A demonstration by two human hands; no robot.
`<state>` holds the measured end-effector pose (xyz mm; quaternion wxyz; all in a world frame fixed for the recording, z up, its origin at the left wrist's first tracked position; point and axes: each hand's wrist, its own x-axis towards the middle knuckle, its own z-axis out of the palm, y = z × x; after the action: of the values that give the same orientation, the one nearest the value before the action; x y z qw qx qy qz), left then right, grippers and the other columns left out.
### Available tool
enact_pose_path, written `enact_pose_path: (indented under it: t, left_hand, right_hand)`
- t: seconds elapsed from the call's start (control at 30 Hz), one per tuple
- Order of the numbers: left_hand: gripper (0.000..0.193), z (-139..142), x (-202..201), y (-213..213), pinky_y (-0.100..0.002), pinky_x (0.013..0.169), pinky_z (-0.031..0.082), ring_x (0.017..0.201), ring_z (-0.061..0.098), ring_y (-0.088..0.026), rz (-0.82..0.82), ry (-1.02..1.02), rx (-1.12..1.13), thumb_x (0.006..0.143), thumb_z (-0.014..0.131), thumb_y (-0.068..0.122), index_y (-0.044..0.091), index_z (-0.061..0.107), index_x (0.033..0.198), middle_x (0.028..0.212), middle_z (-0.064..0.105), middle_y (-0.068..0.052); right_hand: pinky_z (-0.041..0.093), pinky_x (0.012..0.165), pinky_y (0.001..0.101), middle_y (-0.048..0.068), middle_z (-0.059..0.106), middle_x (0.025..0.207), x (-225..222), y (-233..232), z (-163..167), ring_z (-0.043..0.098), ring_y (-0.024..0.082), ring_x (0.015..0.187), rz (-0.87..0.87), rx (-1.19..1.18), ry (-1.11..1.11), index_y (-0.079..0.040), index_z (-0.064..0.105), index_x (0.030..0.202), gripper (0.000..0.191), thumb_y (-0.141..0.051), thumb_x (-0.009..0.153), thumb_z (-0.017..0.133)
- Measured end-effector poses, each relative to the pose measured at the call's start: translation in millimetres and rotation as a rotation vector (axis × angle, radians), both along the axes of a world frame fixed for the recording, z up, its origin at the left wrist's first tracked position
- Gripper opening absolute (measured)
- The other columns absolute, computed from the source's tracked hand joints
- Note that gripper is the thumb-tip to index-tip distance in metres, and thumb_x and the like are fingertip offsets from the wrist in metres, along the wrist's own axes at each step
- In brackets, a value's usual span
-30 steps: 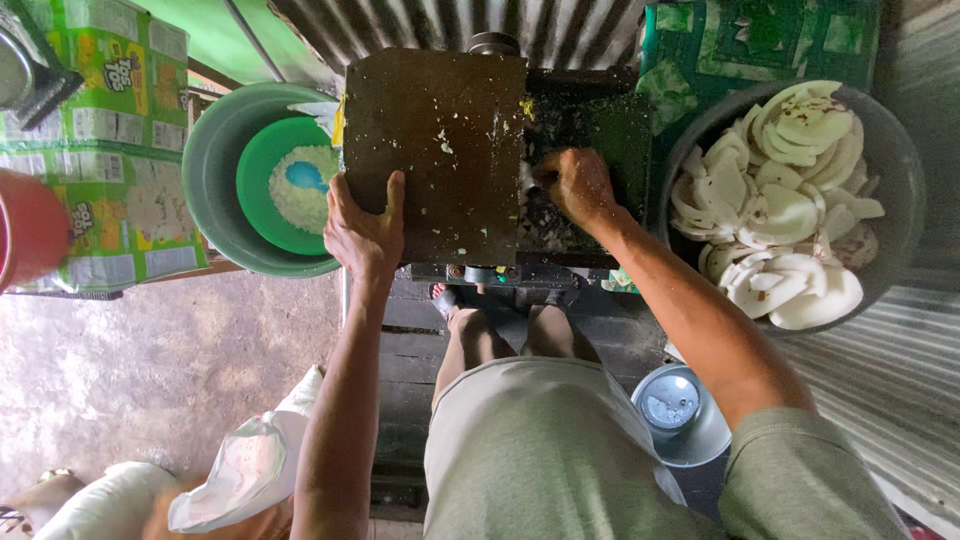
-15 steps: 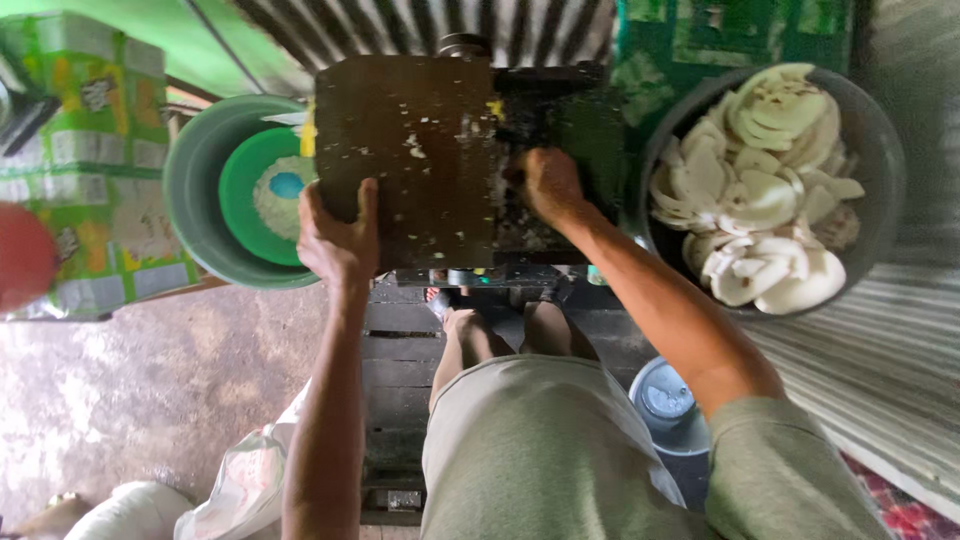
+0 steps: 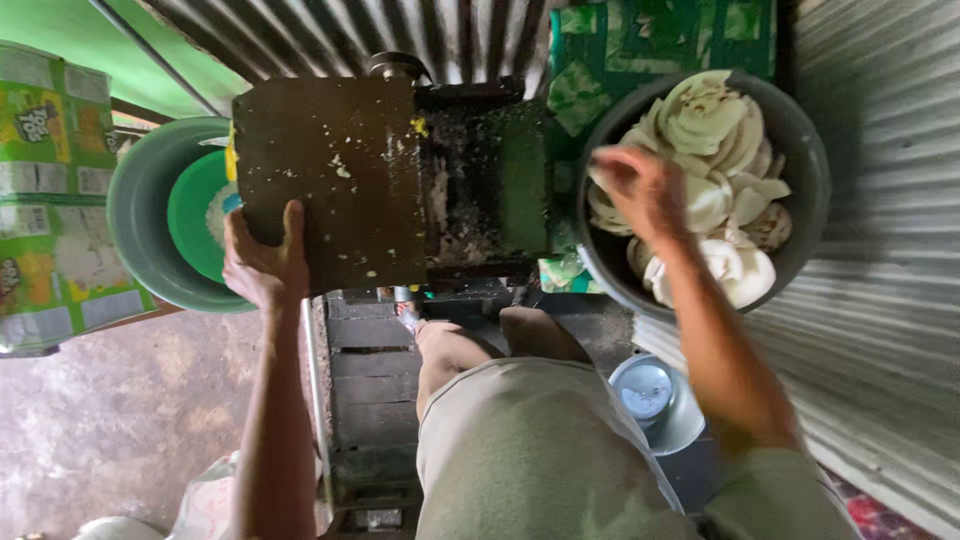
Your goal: The person holds the guard of a manual coconut slicing machine with one hand and feeds coconut halves against the rotating blade with the other, one piece at a time. Thin coconut slices fall into a large basin beside the machine, which gradually fills with sliced coconut.
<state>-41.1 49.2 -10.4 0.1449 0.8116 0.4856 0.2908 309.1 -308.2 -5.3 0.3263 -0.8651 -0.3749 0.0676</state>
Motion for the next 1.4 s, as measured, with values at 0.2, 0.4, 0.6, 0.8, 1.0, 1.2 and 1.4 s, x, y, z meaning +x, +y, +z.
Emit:
enact_pose_path:
  t: [0.2,0.4,0.6,0.8,1.0,1.2,1.4]
  left_hand:
    - [0.057,-4.9,4.2,-7.0,-0.050,0.079,0.055,0.091,0.072,-0.040,-0.016,-0.013,0.016,0.096,0.086,0.056,0.005,0.065,0.111,0.104,0.073,-0.017]
    - [0.060,-3.1,11.2,-15.4,-0.051,0.080,0.053,0.094,0.071,-0.041,-0.011,0.003,-0.014,0.096,0.085,0.058,0.005,0.064,0.112,0.106,0.073,-0.016]
    - [0.062,0.9,14.7,-18.9,-0.052,0.083,0.053,0.096,0.071,-0.041,0.000,0.024,-0.031,0.097,0.084,0.061,0.004,0.062,0.112,0.107,0.073,-0.017]
    - [0.062,8.2,16.6,-20.6,-0.051,0.082,0.054,0.093,0.073,-0.039,0.022,-0.030,-0.069,0.093,0.083,0.061,0.006,0.064,0.111,0.104,0.074,-0.016]
    - [0.061,5.4,9.9,-7.9,-0.050,0.078,0.055,0.090,0.073,-0.038,0.071,0.053,-0.038,0.090,0.084,0.062,0.007,0.065,0.110,0.104,0.074,-0.016]
    - [0.064,6.0,-3.5,1.4,-0.052,0.079,0.054,0.093,0.071,-0.039,0.070,0.018,-0.084,0.089,0.081,0.064,0.007,0.064,0.111,0.106,0.072,-0.016]
    - [0.067,10.7,-14.7,14.7,-0.053,0.078,0.053,0.092,0.070,-0.042,0.072,0.030,-0.082,0.088,0.080,0.064,0.006,0.063,0.115,0.105,0.071,-0.018]
  right_hand:
    - [0.048,0.093,0.0497,0.028,0.066,0.127,45.9,-91.3,-43.5,0.061,0.043,0.112,0.268,-0.309,-0.226,0.002,0.068,0.132,0.082,-0.040,0.065,0.090]
    - [0.052,0.101,0.0425,0.016,0.072,0.128,55.8,-109.6,-32.4,0.068,0.034,0.115,0.344,-0.331,-0.208,-0.013,0.075,0.123,0.041,-0.026,0.085,0.079]
    - [0.063,0.077,0.0381,0.013,0.075,0.113,66.4,-117.3,-16.2,0.071,0.021,0.087,-0.081,-0.224,0.450,-0.008,0.071,0.126,0.031,-0.014,0.096,0.070]
    - [0.063,0.096,0.0403,0.007,0.068,0.117,59.4,-90.4,21.5,0.070,0.018,0.107,-0.095,0.642,1.105,-0.007,0.059,0.147,0.044,-0.005,0.104,0.064]
    - [0.061,0.100,0.0393,0.009,0.057,0.150,-6.7,-10.3,57.2,0.064,0.021,0.125,0.136,0.484,1.076,-0.009,0.054,0.150,0.049,-0.005,0.101,0.059]
    - [0.057,0.099,0.0357,0.012,0.065,0.143,-67.2,82.3,38.5,0.067,0.021,0.121,0.323,0.178,0.675,-0.011,0.058,0.146,0.053,-0.009,0.094,0.066]
    - [0.054,0.095,0.0438,0.021,0.072,0.121,-109.6,119.2,8.2,0.068,0.037,0.112,0.218,-0.222,0.049,-0.017,0.070,0.134,0.049,-0.014,0.086,0.080]
